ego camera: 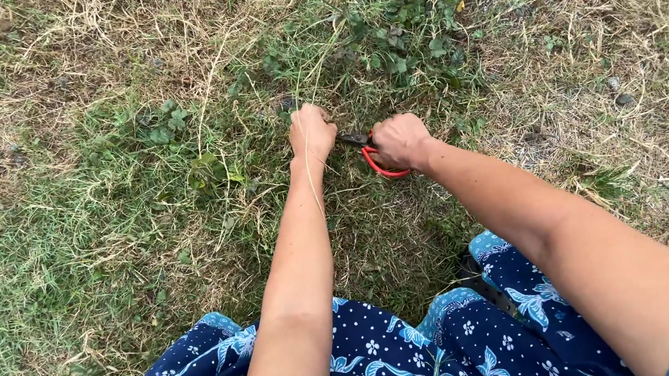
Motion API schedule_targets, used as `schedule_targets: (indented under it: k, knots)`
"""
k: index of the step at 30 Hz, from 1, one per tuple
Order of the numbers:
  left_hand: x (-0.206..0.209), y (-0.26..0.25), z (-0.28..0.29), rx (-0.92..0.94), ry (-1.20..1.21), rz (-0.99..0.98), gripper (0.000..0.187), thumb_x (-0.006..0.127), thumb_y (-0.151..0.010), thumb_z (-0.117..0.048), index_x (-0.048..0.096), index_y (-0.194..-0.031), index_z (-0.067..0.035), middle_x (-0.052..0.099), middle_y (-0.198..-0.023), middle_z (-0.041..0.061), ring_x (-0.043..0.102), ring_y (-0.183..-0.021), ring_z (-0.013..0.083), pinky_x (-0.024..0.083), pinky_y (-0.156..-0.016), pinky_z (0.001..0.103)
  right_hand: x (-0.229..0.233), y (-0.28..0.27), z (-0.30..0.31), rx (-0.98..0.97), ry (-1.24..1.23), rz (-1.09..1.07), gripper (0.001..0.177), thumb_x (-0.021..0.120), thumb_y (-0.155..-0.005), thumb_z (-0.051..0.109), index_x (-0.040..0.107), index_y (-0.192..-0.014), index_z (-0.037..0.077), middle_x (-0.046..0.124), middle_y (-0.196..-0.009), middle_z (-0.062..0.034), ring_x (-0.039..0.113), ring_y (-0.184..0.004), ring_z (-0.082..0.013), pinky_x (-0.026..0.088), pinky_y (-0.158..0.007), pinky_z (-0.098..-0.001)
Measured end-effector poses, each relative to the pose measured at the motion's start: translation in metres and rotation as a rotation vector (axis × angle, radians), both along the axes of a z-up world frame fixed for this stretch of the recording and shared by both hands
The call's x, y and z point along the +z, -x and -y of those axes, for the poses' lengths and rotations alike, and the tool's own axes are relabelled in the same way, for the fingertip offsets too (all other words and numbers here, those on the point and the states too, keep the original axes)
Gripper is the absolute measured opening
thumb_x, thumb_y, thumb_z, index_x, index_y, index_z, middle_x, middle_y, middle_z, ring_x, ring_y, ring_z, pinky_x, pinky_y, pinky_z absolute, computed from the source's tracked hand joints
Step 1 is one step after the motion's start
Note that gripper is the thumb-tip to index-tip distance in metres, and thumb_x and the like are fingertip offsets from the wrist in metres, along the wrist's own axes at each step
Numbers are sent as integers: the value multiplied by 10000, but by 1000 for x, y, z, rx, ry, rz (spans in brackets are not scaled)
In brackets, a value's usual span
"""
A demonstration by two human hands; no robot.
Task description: Trim and remove weeds from a patch of grass using garden shears.
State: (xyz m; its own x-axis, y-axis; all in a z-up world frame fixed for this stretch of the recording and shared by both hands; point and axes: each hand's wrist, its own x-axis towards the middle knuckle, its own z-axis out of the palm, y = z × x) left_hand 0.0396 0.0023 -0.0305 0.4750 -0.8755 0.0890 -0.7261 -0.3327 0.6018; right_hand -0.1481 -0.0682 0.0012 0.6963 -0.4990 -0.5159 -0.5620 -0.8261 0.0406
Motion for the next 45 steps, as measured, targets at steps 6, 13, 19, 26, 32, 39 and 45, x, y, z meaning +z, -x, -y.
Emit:
schedule_targets:
  k: [6, 13, 19, 26, 32, 39, 45]
  knots:
    - [14, -13, -4, 181, -145, -301, 178, 723, -894, -83, 807, -1050, -75, 766, -988, 225, 763, -869, 322, 612, -818, 405, 30, 6, 5, 19, -47, -54, 614, 484, -991, 652, 681, -876, 82, 638, -707, -80, 632, -614, -227, 519, -576, -399]
    - [85, 33, -25, 195, -218, -224, 780, 678, -682, 117, 548, -1419, -102, 357, -1555, 215, 686, -872, 329, 621, -715, 424, 68, 16, 1, 9, 69, -34, 981, 444, -874, 913, 642, -1014, -38, 654, -900, -161, 616, -839, -257, 533, -758, -380]
    - [51, 72, -31, 46, -392, -68, 543, 818, -849, -195, 527, -1287, -60, 427, -1434, 188, 523, -1249, 430, 498, -957, 607, 59, 77, 25, 127, 154, 92, 938, 412, -830, 894, 635, -1091, 21, 645, -966, -132, 620, -911, -260, 541, -827, -394]
    - [90, 92, -49, -345, -746, -274, 843, 910, -714, -409, 451, -1387, -192, 433, -1428, 171, 551, -1234, 386, 494, -1007, 530, 51, 126, 35, 221, 184, 22, 684, 484, -902, 734, 631, -991, 73, 636, -902, -85, 618, -869, -231, 541, -851, -362]
    - [5, 63, -46, -152, -489, -408, 317, 823, -817, -234, 768, -1095, -92, 783, -1039, 165, 762, -957, 272, 597, -907, 446, 50, 136, 28, 278, 263, 233, 633, 514, -868, 681, 626, -978, 67, 627, -896, -96, 608, -859, -243, 532, -810, -373]
    - [40, 54, -43, -118, -539, -422, 197, 865, -806, -200, 782, -929, -71, 758, -1012, 195, 757, -946, 304, 584, -914, 442, 56, 99, 0, 334, 244, 122, 758, 450, -877, 752, 637, -919, 18, 623, -904, -116, 596, -871, -259, 514, -853, -389]
    - [31, 53, -40, -167, -559, -415, 132, 823, -808, -111, 789, -908, -31, 768, -997, 188, 751, -952, 291, 583, -952, 407, 31, 87, 3, 391, 184, 75, 688, 482, -915, 707, 630, -939, 36, 643, -871, -89, 628, -821, -230, 576, -697, -372]
